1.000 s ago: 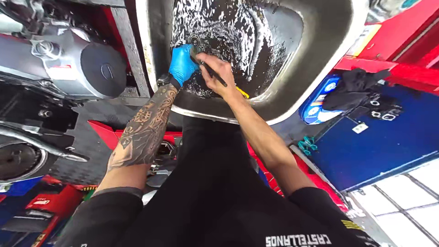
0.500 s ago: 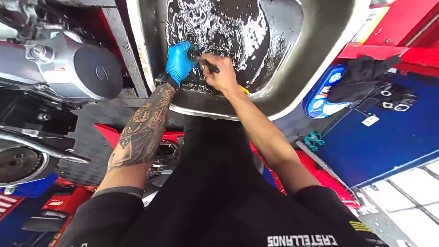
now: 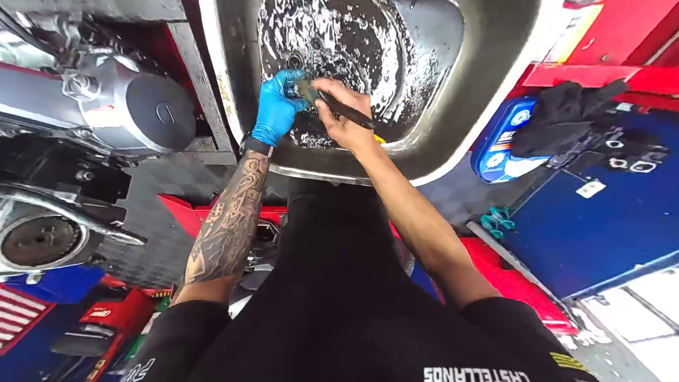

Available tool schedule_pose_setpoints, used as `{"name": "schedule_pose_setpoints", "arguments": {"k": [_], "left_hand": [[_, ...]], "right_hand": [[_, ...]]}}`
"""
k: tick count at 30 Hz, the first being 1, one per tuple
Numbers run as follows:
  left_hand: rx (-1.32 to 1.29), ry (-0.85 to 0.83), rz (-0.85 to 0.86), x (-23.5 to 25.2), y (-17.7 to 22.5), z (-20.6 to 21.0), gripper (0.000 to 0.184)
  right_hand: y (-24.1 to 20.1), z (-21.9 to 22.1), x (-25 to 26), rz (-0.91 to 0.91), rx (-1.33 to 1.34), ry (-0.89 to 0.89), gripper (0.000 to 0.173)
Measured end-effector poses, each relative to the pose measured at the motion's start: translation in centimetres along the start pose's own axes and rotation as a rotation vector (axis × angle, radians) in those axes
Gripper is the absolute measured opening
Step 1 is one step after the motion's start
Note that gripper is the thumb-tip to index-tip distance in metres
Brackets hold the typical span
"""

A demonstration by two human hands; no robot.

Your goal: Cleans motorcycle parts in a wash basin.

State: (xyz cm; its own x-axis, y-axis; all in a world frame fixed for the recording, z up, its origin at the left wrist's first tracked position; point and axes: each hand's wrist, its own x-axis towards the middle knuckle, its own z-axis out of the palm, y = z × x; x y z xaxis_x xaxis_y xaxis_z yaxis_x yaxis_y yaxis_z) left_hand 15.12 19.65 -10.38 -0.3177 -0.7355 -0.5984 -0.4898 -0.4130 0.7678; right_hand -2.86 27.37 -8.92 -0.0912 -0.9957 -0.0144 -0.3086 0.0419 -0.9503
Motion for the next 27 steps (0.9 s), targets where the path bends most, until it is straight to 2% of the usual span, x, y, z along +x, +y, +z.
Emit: {"name": "schedule_pose_setpoints", "arguments": {"k": [3,5,7,10,13,16,18,22,25,27], "left_hand": [[0.022,0.032,0.014,-1.2,-0.1,-0.1,0.051],[-0.010,0.033,0.022,-2.1,-0.4,-0.3,0.050],[-0.047,0.042,0.036,-2.5,-0.2,-0.1,0.050],[-0.086,0.065,0.070,-2.8,0.8,0.3,0.053],[-0.082,0.029,0.040,-3.2,0.9,0.4,0.051],[-0.057,-0.019,-0.008,-4.0,0.4,0.5,0.051],[-0.062,-0.044,0.010,-4.5,0.7,0.6,0.050],[0.030,-0.111,0.017,-5.4,1.2,-0.5,0.049],[-0.026,-0.149,-0.012,-5.9,1.3,-0.6,0.046],[-0.088,-0.144,-0.025,-6.2,1.0,-0.3,0.048]], "right_hand": [[1.0,-1.1,-1.5,0.060,-0.082,-0.071,0.028],[0.4,-2.0,-1.4,0.102,-0.122,-0.014,0.029],[-1.4,-2.2,-0.7,0.075,-0.085,0.049,0.029],[-1.9,-1.1,-1.2,0.006,-0.001,-0.005,0.029],[-0.3,-2.2,-1.8,0.037,-0.066,-0.003,0.028],[-1.9,-3.1,-1.8,0.017,-0.076,0.009,0.028],[-2.4,-3.0,-2.2,-0.029,0.018,-0.073,0.027],[0.7,-4.8,-2.4,0.026,-0.060,-0.133,0.028],[-0.7,-5.4,-2.3,0.031,0.040,-0.095,0.030],[-1.3,-5.0,-2.7,0.107,0.126,-0.097,0.031]]}}
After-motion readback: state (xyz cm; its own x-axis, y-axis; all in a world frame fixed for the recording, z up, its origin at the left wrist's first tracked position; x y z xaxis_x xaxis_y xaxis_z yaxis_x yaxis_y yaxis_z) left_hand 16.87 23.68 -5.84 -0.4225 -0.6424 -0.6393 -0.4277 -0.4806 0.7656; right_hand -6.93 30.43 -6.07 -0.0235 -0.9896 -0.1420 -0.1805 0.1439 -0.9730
